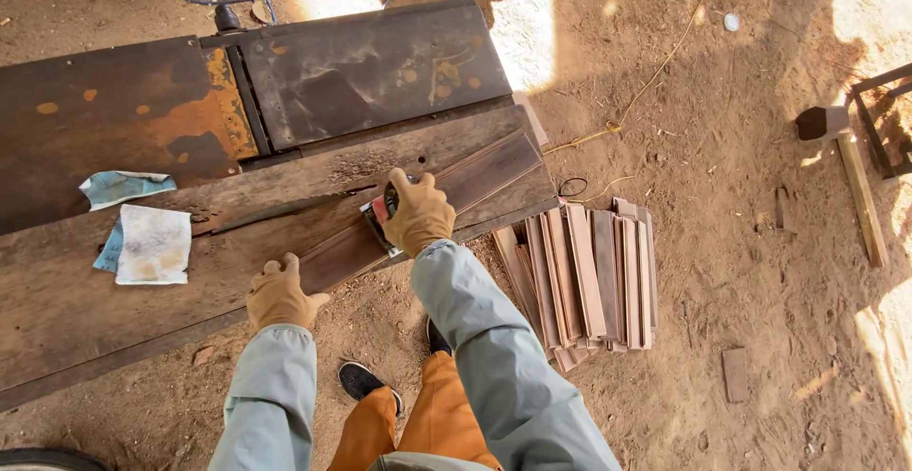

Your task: Sanding a wooden plank using an electric orbital sander and a hand sanding block.

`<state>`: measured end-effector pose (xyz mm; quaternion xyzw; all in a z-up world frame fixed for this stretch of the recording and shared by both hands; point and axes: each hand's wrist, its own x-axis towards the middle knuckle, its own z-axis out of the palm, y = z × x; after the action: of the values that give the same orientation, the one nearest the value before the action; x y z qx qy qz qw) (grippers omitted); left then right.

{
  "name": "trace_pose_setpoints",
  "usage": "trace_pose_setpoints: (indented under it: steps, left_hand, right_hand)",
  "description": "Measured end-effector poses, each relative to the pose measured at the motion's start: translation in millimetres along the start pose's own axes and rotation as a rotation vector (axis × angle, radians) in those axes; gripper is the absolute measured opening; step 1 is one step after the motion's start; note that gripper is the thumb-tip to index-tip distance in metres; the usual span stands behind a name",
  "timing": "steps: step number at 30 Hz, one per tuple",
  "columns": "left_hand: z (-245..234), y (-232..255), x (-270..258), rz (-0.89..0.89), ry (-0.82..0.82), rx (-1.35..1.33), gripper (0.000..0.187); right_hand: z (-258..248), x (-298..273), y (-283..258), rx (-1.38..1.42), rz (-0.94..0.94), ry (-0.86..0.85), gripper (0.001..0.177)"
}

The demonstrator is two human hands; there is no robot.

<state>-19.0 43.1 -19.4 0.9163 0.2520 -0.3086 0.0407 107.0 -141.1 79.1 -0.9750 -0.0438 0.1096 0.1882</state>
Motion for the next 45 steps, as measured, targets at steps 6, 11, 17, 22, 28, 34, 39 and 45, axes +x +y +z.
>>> trace_pose_setpoints:
  steps: [6, 11, 17, 22, 28, 34, 39, 45]
  left_hand:
    - [6.1, 7.7, 12.9, -0.009, 0.003, 0.091, 0.119]
    - [9.6, 18.0, 17.5, -0.049, -0.048, 0.096, 0.123]
    - [4.4, 22.1, 19.2, -0.059, -0.070, 0.104, 0.123]
    - [16.4, 18.9, 22.9, -0.062, -0.053, 0.067, 0.120]
    - [9.5, 21.1, 19.8, -0.075, -0.039, 0.058, 0.118]
    - [17.5, 17.7, 19.1, -0.050, 0.019, 0.022, 0.118]
    - [11.8, 17.3, 19.0, -0.022, 0.015, 0.068, 0.120]
    - [6.8, 22.7, 20.7, -0.039, -0.058, 0.136, 0.124]
  right_hand:
    - [-14.4, 23.6, 34.1, 0.000, -0.025, 0.056, 0.042]
    - [-31.2, 43.2, 54.8, 0.015, -0.036, -0.004, 0.039]
    - [-55.2, 69.6, 75.0, -0.027, -0.013, -0.102, 0.040]
    - [-64.9, 99.6, 109.2, -0.084, 0.023, -0.139, 0.041]
    - [-76.0, 141.4, 163.6, -0.140, 0.016, -0.050, 0.051]
    - [-94.7, 172.5, 211.4, -0.181, 0.064, 0.018, 0.062]
    - [-106.0, 179.7, 223.4, -0.204, 0.164, -0.017, 0.063]
    - [-98.8, 165.9, 225.8, -0.212, 0.125, 0.013, 0.067]
